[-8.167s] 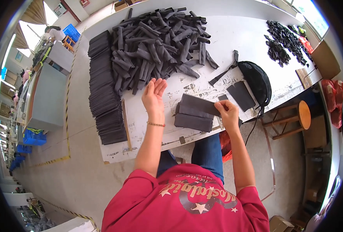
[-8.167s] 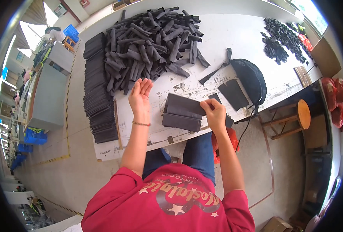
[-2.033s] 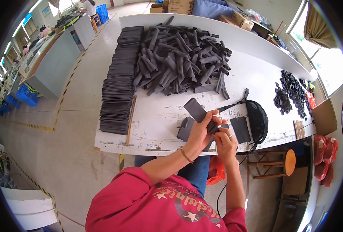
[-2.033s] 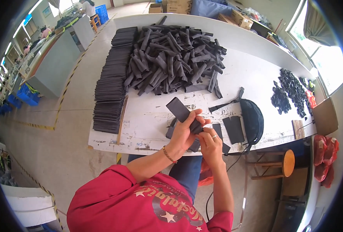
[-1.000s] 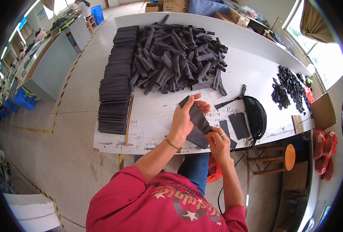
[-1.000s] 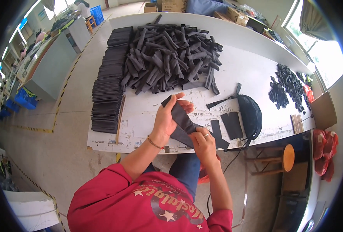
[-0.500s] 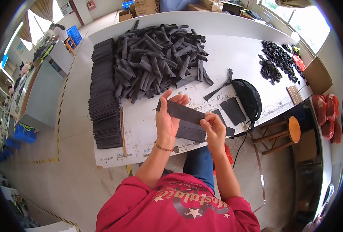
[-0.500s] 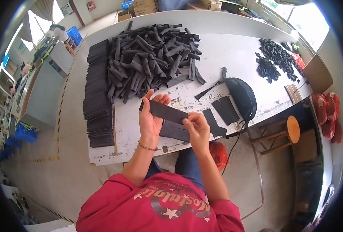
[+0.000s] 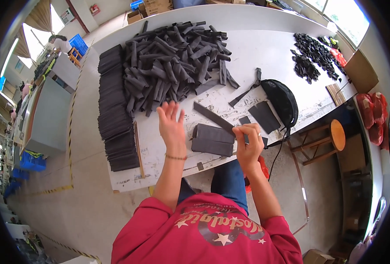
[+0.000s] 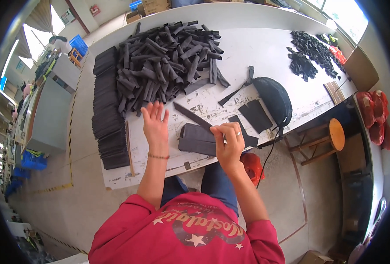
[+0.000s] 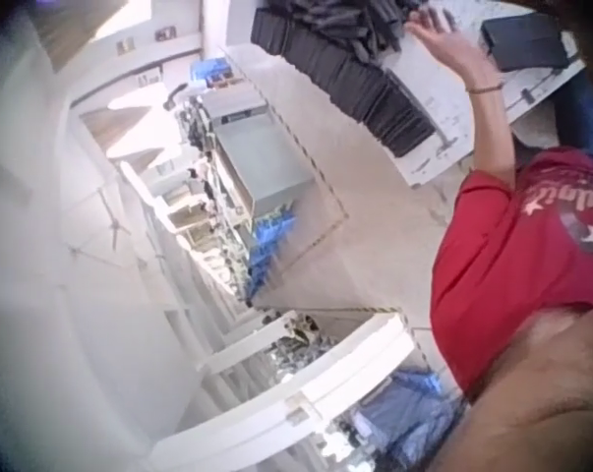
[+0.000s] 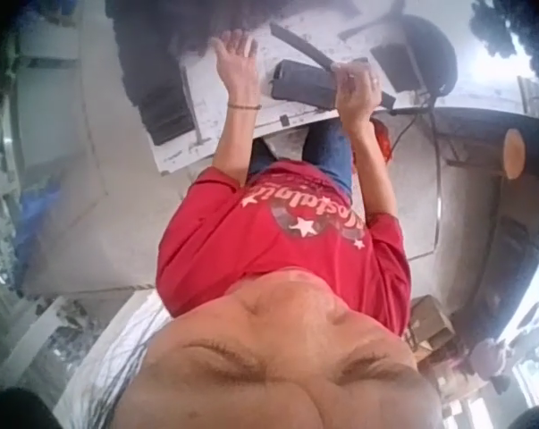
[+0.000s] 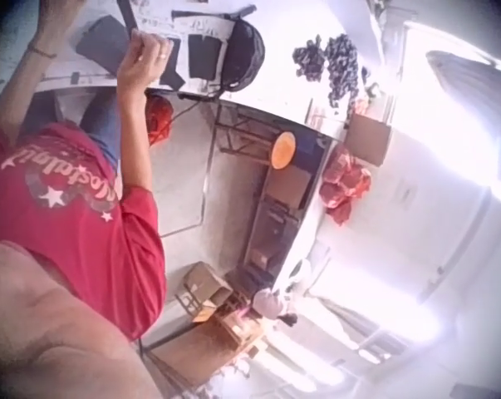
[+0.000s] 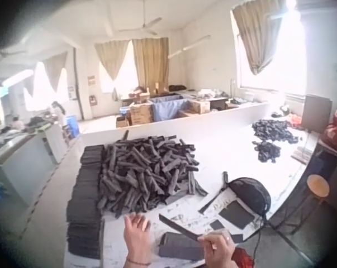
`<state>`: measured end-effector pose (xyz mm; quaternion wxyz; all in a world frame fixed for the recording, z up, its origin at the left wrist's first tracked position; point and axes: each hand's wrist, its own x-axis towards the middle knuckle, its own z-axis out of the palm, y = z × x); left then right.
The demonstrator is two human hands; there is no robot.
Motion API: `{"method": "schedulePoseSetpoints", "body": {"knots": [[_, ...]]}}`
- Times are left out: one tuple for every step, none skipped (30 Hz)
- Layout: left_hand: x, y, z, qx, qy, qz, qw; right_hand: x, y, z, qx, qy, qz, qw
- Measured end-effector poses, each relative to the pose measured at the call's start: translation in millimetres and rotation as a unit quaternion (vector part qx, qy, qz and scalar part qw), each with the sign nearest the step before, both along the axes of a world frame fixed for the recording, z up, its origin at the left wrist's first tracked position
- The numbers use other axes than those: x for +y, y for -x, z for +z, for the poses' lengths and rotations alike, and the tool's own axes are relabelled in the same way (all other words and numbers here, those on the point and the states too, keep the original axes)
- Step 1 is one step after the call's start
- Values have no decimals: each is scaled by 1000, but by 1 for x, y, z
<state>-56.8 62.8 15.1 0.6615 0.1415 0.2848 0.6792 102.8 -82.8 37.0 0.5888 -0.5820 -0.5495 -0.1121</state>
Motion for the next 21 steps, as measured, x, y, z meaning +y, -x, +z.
{"method": "schedulePoseSetpoints", "body": {"knots": [[-10,2,-5,0,0,0,1000,1,-6,1,0,0,0,1000],[-23,6,-7,21,22,-130,991,3,-9,5,-108,-25,6,994],[-33,2,0,40,45,-258,964,3,-13,6,-217,-48,12,975],[-42,-8,9,70,42,-249,965,4,-16,1,-249,-55,21,967],[-40,-8,6,70,43,-242,967,3,-17,-1,-248,-56,28,967],[-33,-9,2,97,26,-230,968,1,-19,-3,-272,-40,52,960],[-31,-8,-1,124,9,-219,968,-2,-23,-6,-296,-24,76,952],[-31,-5,-1,110,23,-229,967,-4,-26,-9,-294,-3,84,952],[-31,-5,-3,111,24,-228,967,-7,-26,-11,-294,-2,85,952],[-30,-6,-7,114,1,-225,968,-10,-26,-12,-176,44,73,981],[-31,-7,-9,118,-22,-224,967,-12,-24,-10,-55,90,59,993],[-33,-7,-10,119,-20,-224,967,-11,-20,-12,141,82,108,981],[-34,-7,-11,125,-38,-219,967,-10,-21,-19,142,83,108,980],[-36,-9,-12,129,-56,-217,966,-10,-23,-26,300,128,147,934],[-37,-12,-13,128,-56,-221,965,-10,-25,-30,450,168,182,858],[-39,-13,-14,150,-66,-217,962,-11,-26,-35,422,221,160,864],[-41,-14,-9,175,-76,-210,959,-10,-25,-37,423,222,159,864],[-41,-14,-4,176,-75,-210,959,-9,-24,-40,422,211,160,867],[-39,-14,2,168,-48,-251,952,-9,-24,-42,421,199,161,870],[-36,-12,10,161,-22,-288,944,-8,-24,-42,412,206,156,874],[-30,-9,4,162,-21,-286,944,-7,-22,-42,413,207,158,873]]}}
